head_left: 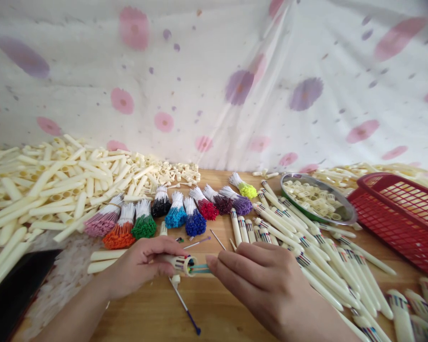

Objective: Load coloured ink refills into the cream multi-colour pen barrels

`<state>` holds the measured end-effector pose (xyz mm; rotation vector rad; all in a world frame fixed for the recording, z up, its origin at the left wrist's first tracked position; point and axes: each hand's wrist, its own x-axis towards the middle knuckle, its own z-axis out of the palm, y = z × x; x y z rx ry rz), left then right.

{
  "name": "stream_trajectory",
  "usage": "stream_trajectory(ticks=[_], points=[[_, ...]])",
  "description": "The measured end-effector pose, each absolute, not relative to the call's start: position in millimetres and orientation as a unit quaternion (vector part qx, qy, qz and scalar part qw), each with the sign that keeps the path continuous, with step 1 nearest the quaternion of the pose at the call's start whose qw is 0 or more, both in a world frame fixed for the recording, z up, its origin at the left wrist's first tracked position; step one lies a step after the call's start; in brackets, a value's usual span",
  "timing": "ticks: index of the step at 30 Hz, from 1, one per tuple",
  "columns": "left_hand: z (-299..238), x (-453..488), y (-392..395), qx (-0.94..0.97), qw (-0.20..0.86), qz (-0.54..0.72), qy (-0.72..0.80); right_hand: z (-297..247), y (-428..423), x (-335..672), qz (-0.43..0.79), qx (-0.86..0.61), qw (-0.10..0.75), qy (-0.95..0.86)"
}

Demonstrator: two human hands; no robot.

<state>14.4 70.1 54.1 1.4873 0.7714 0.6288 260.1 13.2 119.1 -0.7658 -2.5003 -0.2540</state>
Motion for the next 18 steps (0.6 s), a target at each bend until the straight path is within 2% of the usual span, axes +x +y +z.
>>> stream_trajectory(ticks=[18], points=[[54.4,12.5,71.7,0.677,0.608,0.255,0.328,117.9,15.7,261.1,-0.091,-0.284,0.261,-0.918]])
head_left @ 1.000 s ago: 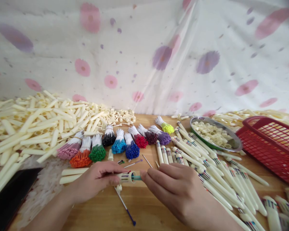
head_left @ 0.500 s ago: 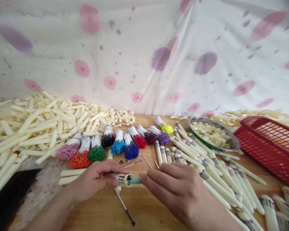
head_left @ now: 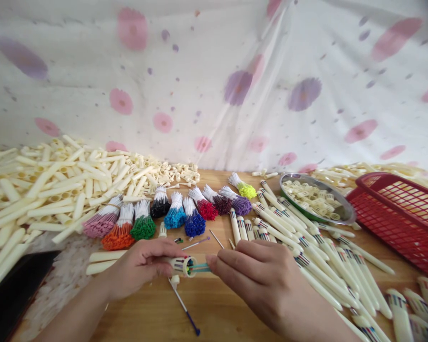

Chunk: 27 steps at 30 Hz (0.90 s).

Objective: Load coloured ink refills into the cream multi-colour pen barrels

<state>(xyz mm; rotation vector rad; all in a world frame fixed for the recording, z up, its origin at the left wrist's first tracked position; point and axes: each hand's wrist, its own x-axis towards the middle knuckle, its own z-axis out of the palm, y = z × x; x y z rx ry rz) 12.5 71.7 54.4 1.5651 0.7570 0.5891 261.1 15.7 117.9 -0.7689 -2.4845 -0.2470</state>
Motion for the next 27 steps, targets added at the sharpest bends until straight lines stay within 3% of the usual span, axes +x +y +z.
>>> stream_trajectory(ticks=[27], points=[[57.9,14.4,70.3,0.685,0.599,0.243,0.336,119.1,14.1,262.2,-0.083,-0.283,0.259,-0.92]])
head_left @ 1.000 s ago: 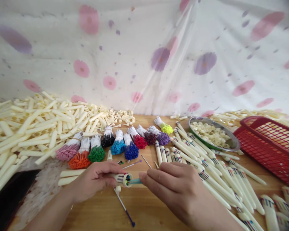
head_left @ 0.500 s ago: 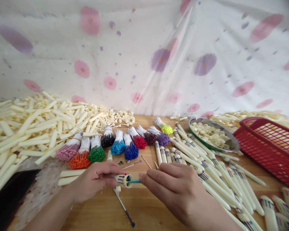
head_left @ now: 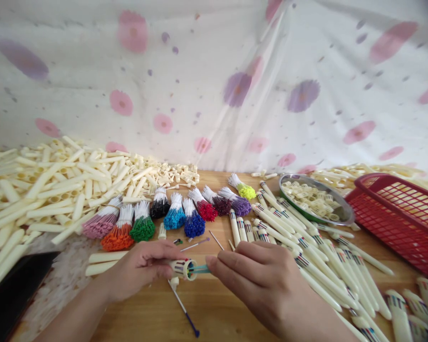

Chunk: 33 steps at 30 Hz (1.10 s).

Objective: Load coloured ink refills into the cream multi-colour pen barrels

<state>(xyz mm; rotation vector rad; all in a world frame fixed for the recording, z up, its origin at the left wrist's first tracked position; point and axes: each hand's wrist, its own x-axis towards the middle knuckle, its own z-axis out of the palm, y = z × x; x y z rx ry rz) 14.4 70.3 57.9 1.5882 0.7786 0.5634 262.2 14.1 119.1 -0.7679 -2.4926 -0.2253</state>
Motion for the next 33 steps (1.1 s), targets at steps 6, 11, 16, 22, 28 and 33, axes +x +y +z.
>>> stream_trajectory(ticks=[6,11,16,22,28,33], points=[[58.5,15.2,70.4,0.687,0.595,0.244,0.339,118.3,14.7,262.0,-0.087,-0.28,0.257,-0.921],[57.9,15.1,70.4,0.689,0.593,0.24,0.341,116.6,15.1,262.2,-0.076,-0.283,0.254,-0.922],[58.6,16.0,69.1,0.691,0.591,0.241,0.34,117.3,15.1,260.9,-0.074,-0.281,0.263,-0.92],[61.8,19.3,66.8,0.693,0.572,0.243,0.366,114.5,14.5,257.3,-0.082,-0.276,0.266,-0.92],[59.4,18.9,65.1,0.679,0.575,0.239,0.39,117.6,13.8,259.0,-0.128,-0.257,0.283,-0.915],[55.0,16.5,68.7,0.663,0.582,0.284,0.375,118.7,17.5,264.2,-0.086,-0.292,0.291,-0.907]])
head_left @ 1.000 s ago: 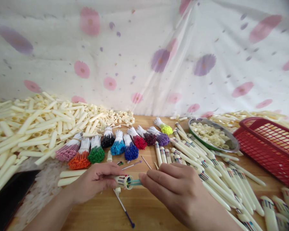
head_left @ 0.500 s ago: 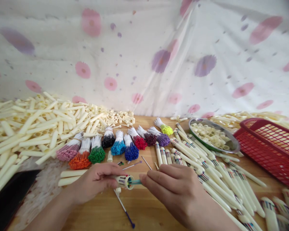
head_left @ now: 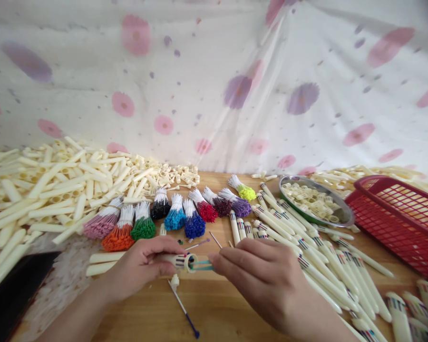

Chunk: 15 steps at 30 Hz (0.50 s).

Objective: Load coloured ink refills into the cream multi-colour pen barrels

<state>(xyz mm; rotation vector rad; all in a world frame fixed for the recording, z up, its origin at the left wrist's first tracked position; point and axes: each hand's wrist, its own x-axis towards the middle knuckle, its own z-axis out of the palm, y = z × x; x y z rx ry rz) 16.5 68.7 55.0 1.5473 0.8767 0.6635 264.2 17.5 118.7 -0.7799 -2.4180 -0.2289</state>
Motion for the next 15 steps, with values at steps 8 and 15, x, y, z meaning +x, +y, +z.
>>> stream_trajectory(ticks=[8,15], points=[[60,13,75,0.663,0.544,0.413,0.306,71,46,256,-0.008,-0.467,0.045,-0.883],[56,13,75,0.669,0.521,0.385,0.365,66,51,246,0.047,-0.454,0.106,-0.884]])
